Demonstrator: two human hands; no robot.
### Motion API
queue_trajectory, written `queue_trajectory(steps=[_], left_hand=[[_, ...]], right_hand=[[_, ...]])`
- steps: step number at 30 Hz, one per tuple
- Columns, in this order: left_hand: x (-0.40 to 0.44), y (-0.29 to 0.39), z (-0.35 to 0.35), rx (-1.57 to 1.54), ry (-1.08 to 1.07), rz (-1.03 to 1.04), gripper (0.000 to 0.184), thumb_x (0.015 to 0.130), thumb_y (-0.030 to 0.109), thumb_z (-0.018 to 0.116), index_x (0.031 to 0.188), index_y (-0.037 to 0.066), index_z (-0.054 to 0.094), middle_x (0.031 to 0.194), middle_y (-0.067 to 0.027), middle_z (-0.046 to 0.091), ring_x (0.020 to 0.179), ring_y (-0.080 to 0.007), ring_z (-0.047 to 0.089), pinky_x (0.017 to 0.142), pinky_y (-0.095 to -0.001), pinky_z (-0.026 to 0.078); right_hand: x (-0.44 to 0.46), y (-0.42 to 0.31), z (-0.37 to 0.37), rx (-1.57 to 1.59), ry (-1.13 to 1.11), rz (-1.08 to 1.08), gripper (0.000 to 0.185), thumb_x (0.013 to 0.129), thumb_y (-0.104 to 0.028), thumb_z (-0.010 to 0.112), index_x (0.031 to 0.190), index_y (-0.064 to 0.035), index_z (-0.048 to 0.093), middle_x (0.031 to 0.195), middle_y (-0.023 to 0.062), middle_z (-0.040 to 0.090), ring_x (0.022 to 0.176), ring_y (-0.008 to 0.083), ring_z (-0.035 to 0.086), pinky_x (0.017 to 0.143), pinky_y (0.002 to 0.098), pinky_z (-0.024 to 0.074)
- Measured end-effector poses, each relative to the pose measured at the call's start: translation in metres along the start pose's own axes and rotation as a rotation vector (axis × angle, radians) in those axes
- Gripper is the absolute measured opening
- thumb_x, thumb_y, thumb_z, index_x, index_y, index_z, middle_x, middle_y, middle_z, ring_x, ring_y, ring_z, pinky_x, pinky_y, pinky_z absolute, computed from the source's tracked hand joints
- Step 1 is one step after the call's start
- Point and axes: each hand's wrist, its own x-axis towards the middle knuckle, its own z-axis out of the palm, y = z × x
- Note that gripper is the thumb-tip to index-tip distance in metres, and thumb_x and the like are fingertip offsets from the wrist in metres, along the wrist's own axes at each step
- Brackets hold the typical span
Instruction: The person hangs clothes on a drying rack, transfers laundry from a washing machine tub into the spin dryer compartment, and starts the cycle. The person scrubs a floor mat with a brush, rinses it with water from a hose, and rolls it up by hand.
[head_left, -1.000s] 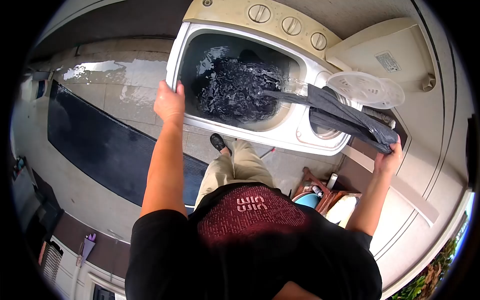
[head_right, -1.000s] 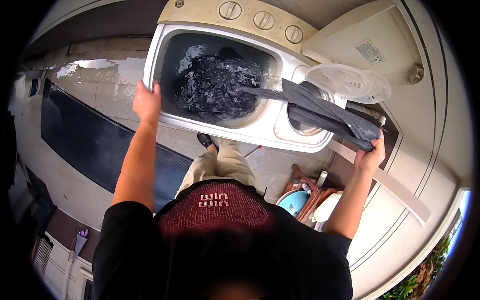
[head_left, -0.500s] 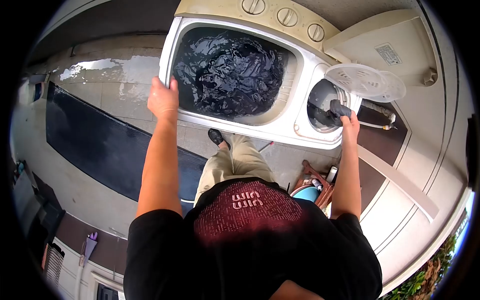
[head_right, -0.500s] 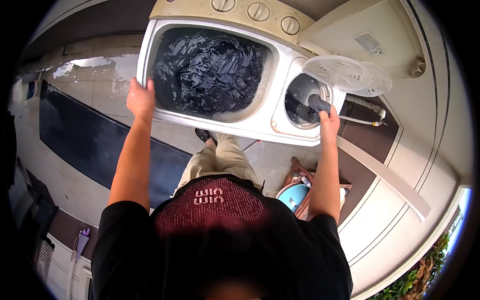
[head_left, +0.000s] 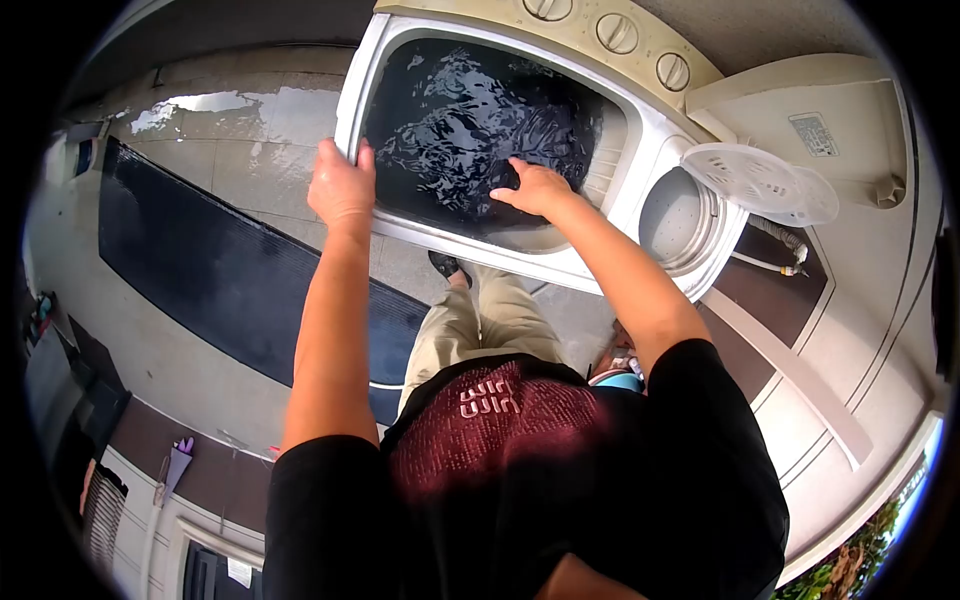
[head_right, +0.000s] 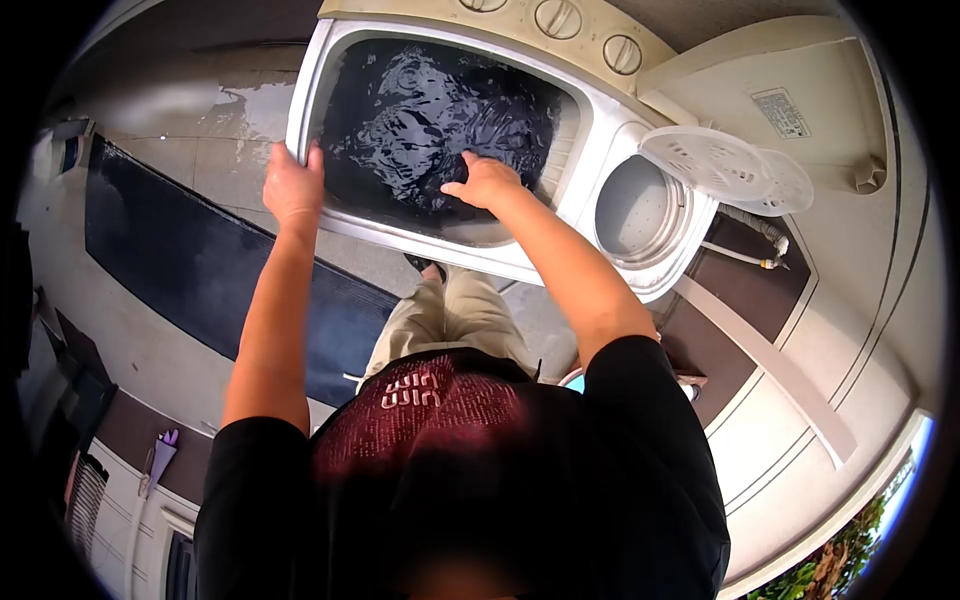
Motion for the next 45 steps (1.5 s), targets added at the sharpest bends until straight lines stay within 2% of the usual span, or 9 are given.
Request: queue_trajectory(steps=[2, 6, 15, 23, 32, 37, 42, 43, 45], left_hand=[[-0.001, -0.001, 0.001, -0.004, -0.017, -0.008, 0.042, 0.08, 0.046, 0.064, 0.097, 0.009, 0.053, 0.088, -0.014, 0.066, 0.075, -0.038, 0.064, 0.065, -0.0475, 0.051], [0.001, -0.002, 0.0, -0.017, -0.028, -0.02, 0.041, 0.08, 0.045, 0.064, 0.097, 0.009, 0.053, 0.087, -0.0139, 0.066, 0.075, -0.0378, 0.065, 0.065, -0.0474, 0.052], [0.001, 0.0, -0.004, -0.11, -0.04, -0.045, 0.04, 0.081, 0.045, 0.063, 0.099, 0.01, 0.056, 0.088, -0.0154, 0.067, 0.08, -0.0376, 0.064, 0.068, -0.0472, 0.05], [0.0, -0.001, -0.003, -0.082, -0.042, -0.029, 0.04, 0.082, 0.046, 0.062, 0.1, 0.011, 0.055, 0.088, -0.0153, 0.067, 0.077, -0.0376, 0.065, 0.068, -0.0468, 0.051], [-0.002, 0.0, -0.004, -0.077, -0.017, -0.017, 0.039, 0.081, 0.045, 0.064, 0.096, 0.011, 0.052, 0.088, -0.0131, 0.066, 0.076, -0.0366, 0.065, 0.066, -0.0477, 0.051], [-0.001, -0.003, 0.001, -0.091, -0.038, -0.016, 0.039, 0.081, 0.045, 0.064, 0.099, 0.012, 0.053, 0.09, -0.0133, 0.066, 0.078, -0.0367, 0.065, 0.066, -0.048, 0.051], [0.0, -0.004, -0.001, -0.069, -0.031, -0.014, 0.039, 0.081, 0.044, 0.064, 0.1, 0.012, 0.053, 0.089, -0.0132, 0.066, 0.078, -0.0364, 0.065, 0.066, -0.0476, 0.051], [-0.001, -0.001, -0.001, -0.066, -0.03, -0.018, 0.039, 0.081, 0.044, 0.065, 0.099, 0.012, 0.053, 0.088, -0.0132, 0.066, 0.078, -0.0363, 0.065, 0.066, -0.0474, 0.051], [-0.003, 0.0, -0.003, -0.064, -0.022, -0.013, 0.039, 0.081, 0.044, 0.065, 0.098, 0.012, 0.053, 0.088, -0.0131, 0.066, 0.078, -0.0363, 0.065, 0.066, -0.0472, 0.051]], right_hand=[[0.036, -0.002, 0.033, -0.052, -0.027, 0.049, 0.102, 0.065, -0.062, 0.072, 0.143, -0.0107, 0.032, 0.134, 0.022, 0.047, 0.123, 0.036, 0.048, 0.101, 0.039, 0.0407], [0.04, -0.025, 0.054, -0.228, -0.071, -0.017, 0.046, 0.08, -0.024, 0.067, 0.121, -0.0077, 0.056, 0.124, 0.0169, 0.053, 0.118, 0.0345, 0.051, 0.096, 0.0387, 0.046], [-0.097, -0.017, -0.045, 0.293, 0.443, -0.387, 0.027, 0.084, -0.016, 0.064, 0.104, -0.0001, 0.057, 0.085, 0.0212, 0.064, 0.078, 0.0366, 0.064, 0.069, 0.0429, 0.0503], [-0.25, -0.026, -0.165, 0.575, 0.803, -0.496, 0.019, 0.087, -0.009, 0.058, 0.099, 0.0066, 0.057, 0.079, 0.0071, 0.059, 0.068, 0.0103, 0.052, 0.064, 0.0255, 0.0433], [-0.442, 0.069, -0.292, 0.92, 1.463, -1.009, 0.05, 0.095, -0.028, 0.038, 0.11, 0.0164, 0.055, 0.103, 0.0295, 0.062, 0.083, 0.0345, 0.067, 0.076, 0.0447, 0.058], [-0.472, 0.134, -0.297, 1.195, 1.701, -0.793, 0.045, 0.091, -0.029, 0.041, 0.107, 0.0089, 0.06, 0.101, 0.0222, 0.065, 0.09, 0.0357, 0.065, 0.08, 0.0512, 0.0543], [-0.309, 0.199, -0.18, 1.075, 1.754, 0.016, 0.031, 0.092, -0.022, 0.051, 0.103, 0.0048, 0.06, 0.096, 0.0142, 0.065, 0.085, 0.0249, 0.065, 0.074, 0.0381, 0.0542], [-0.307, 0.147, -0.184, 1.326, 1.55, -0.064, 0.028, 0.092, -0.021, 0.054, 0.103, 0.0042, 0.06, 0.093, 0.0113, 0.065, 0.079, 0.0224, 0.064, 0.072, 0.0355, 0.0528], [-0.267, 0.14, -0.149, 0.246, 0.898, 0.404, 0.033, 0.089, -0.026, 0.06, 0.11, -0.0002, 0.061, 0.096, 0.0147, 0.066, 0.081, 0.023, 0.066, 0.076, 0.035, 0.0516]])
